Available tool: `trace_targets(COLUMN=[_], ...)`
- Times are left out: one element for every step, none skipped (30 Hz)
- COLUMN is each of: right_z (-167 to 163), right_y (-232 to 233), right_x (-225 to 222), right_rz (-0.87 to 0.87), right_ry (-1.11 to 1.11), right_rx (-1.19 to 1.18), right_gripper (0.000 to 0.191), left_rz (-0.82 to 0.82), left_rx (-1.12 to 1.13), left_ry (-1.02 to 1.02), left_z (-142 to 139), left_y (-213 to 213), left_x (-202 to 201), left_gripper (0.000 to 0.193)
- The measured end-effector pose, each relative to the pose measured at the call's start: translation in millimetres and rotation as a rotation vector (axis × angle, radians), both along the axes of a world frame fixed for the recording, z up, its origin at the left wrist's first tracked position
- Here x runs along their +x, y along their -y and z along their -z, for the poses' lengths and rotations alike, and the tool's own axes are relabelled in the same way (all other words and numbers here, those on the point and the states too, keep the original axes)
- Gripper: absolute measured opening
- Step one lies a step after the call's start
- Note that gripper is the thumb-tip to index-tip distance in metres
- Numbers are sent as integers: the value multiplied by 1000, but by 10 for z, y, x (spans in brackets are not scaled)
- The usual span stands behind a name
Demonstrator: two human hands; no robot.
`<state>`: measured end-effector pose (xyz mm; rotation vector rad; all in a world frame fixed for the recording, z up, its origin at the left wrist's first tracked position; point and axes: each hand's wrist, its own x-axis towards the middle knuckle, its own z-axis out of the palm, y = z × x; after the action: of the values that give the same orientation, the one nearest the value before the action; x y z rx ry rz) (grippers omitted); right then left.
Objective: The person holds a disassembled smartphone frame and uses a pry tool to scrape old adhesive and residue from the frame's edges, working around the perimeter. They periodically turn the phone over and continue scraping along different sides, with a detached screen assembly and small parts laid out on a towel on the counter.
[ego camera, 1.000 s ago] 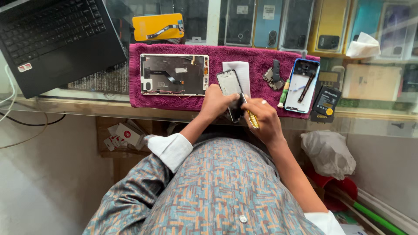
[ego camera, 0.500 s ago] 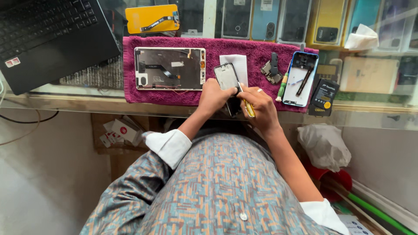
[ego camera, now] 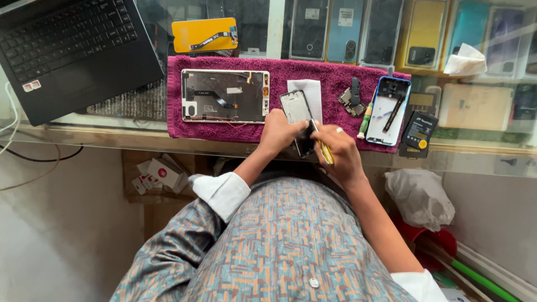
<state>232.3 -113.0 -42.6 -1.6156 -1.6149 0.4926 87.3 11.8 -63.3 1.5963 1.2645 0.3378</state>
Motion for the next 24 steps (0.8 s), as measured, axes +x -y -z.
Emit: trace_targets(right_z=[-1, -3, -3, 1, 12, 16, 17, 19, 18, 15, 10, 13, 16, 22, 33, 43, 55, 61, 67, 69, 66, 77, 88, 97], right_y=[-4, -5, -12, -28, -74, -87, -88, -89, -74, -47, -15, -9, -8, -12, -42, -77, -116, -123, -120, -89, -34, 2, 50, 100], right_x=[-7, -7, -10, -5, -6, -3, -9, -8, -17, -19, -28, -26, -24, -16, -2, 31, 54, 72, 81, 88, 84, 63, 24, 11], right_rz=[-5, -9, -8, -8, -7, -8, -5, -3, 1, 0, -3, -8, -7, -5, -3, -19, -35, -48, -49, -49, -53, -52, -51, -50], right_ry=[14, 28, 42, 42, 38, 33, 31, 28, 28, 40, 51, 61, 44, 28, 12, 7, -2, -9, 5, 26, 46, 66, 84, 104], right_rx=[22, 41, 55, 50, 47, 52, 61, 72, 78, 76, 72, 70, 65, 54, 44, 40, 43, 52, 52, 52, 47, 77, 101, 119], right_gripper=[20, 20, 21, 22, 23, 24, 23, 22, 21, 21, 21, 22, 21, 21, 21, 22, 23, 24, 24, 24, 23, 25, 26, 27], left_rz=[1, 4, 10, 9, 7, 3, -6, -15, -22, -12, -5, 2, 3, 7, 10, 2, -5, -10, -10, -9, -12, -8, -5, 1], left_rx=[-4, -13, -25, -10, 7, 31, 11, -8, -31, -32, -37, -40, -19, -4, 12, -12, -30, -41, -40, -39, -42, -34, -33, -37], left_ry=[-11, -22, -32, -9, 10, 28, 26, 22, 22, 8, -7, -23, 4, 33, 61, 64, 64, 64, 46, 34, 22, -13, -50, -84], left_z=[-3, -8, -9, -12, -18, -23, -30, -36, -39, -38, -35, -31, -26, -20, -17, -12, -13, -29, -28, -25, -27, -31, -35, -32], left_y=[-10, -10, -5, 1, 4, 2, -1, 5, 0, -6, -5, -7, -16, -11, -7, 1, 5, -7, -15, -15, -23, -35, -38, -12], left_x=[-3, -1, -1, 6, 1, 0, -6, -2, -8, -2, 0, 3, 1, 1, 2, 2, -6, -6, -17, -3, 11, 9, 0, 6], left_gripper=[38, 39, 40, 39, 38, 37, 37, 38, 38, 38, 37, 37, 37, 36, 35, 35, 36, 36, 35, 35, 35, 37, 39, 41])
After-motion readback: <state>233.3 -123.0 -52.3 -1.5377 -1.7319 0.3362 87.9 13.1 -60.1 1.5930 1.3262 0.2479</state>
